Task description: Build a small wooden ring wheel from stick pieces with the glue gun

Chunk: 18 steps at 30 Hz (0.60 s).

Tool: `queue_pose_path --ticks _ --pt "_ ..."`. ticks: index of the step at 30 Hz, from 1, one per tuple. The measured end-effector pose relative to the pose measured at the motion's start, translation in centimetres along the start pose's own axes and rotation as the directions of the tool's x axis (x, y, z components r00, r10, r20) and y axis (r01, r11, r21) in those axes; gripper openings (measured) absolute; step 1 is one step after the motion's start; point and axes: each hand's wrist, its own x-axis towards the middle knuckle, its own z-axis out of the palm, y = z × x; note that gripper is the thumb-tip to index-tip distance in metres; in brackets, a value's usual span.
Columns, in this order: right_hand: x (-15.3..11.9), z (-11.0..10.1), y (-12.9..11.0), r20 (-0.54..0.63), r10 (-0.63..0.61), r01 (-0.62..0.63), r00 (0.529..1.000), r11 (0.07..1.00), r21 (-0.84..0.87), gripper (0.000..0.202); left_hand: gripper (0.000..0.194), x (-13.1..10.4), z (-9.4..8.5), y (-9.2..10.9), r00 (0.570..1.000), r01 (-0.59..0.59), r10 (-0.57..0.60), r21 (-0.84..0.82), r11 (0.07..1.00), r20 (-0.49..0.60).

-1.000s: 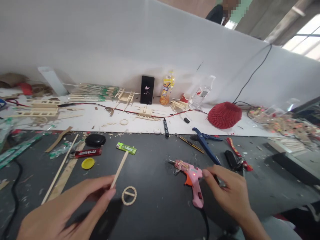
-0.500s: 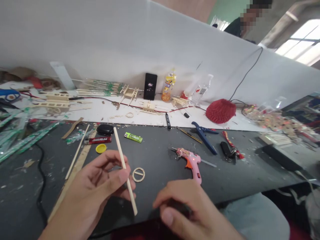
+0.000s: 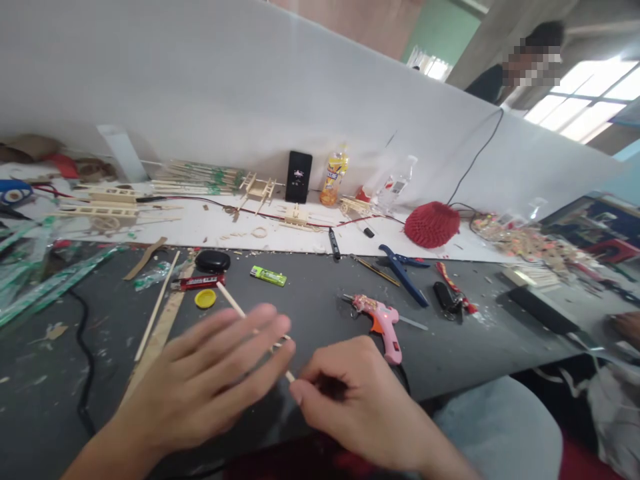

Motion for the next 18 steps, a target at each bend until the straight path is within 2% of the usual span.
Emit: queue_pose_path --ticks 2,4,5,7,8,10,12,15,18 --pt "0.9 -1.3 0.0 0.093 -0.050 0.057 0.994 0.995 -0.078 0.031 0.038 0.1 -0.4 -0.4 0.971 -0.223 0.215 0.071 0.972 0.099" --pt "2.8 -3.2 0.4 0.158 -0.006 0.047 0.987 0.966 -0.253 0.034 0.047 0.3 -0.4 -0.6 0.944 -0.318 0.297 0.157 0.935 0.141" --pt "4.3 -4.4 0.9 0.133 0.071 -0.013 0.989 0.919 -0.393 0.040 0.047 0.3 -0.3 -0.7 0.946 -0.317 0.294 0.198 0.927 0.138" --pt "8.1 -7.2 2.4 -0.032 0.139 -0.136 0.990 0.859 -0.494 0.050 0.040 0.2 -0.1 -1.0 0.956 -0.288 0.262 0.270 0.919 0.128" --pt "10.2 -8.6 3.4 -0.125 0.155 -0.198 0.980 0.819 -0.538 0.047 0.036 0.1 -0.1 -1.2 0.963 -0.265 0.239 0.300 0.916 0.121" --pt "14.2 -11.2 5.6 -0.261 0.191 -0.314 0.946 0.738 -0.598 0.026 0.031 0.0 0.0 -1.8 0.979 -0.200 0.173 0.351 0.915 0.107" --pt "17.4 -12.9 7.5 -0.344 0.226 -0.402 0.911 0.670 -0.624 0.035 0.032 -0.1 0.1 -2.3 0.990 -0.125 0.092 0.382 0.916 0.103" --pt "20.1 -13.5 9.7 -0.398 0.267 -0.474 0.877 0.609 -0.636 0.041 0.039 0.0 0.3 -2.8 0.992 -0.003 -0.047 0.385 0.923 0.120" --pt "20.8 -13.0 10.9 -0.404 0.287 -0.492 0.868 0.596 -0.634 0.042 0.045 -0.2 0.3 -2.4 0.972 0.117 -0.178 0.338 0.934 0.155"
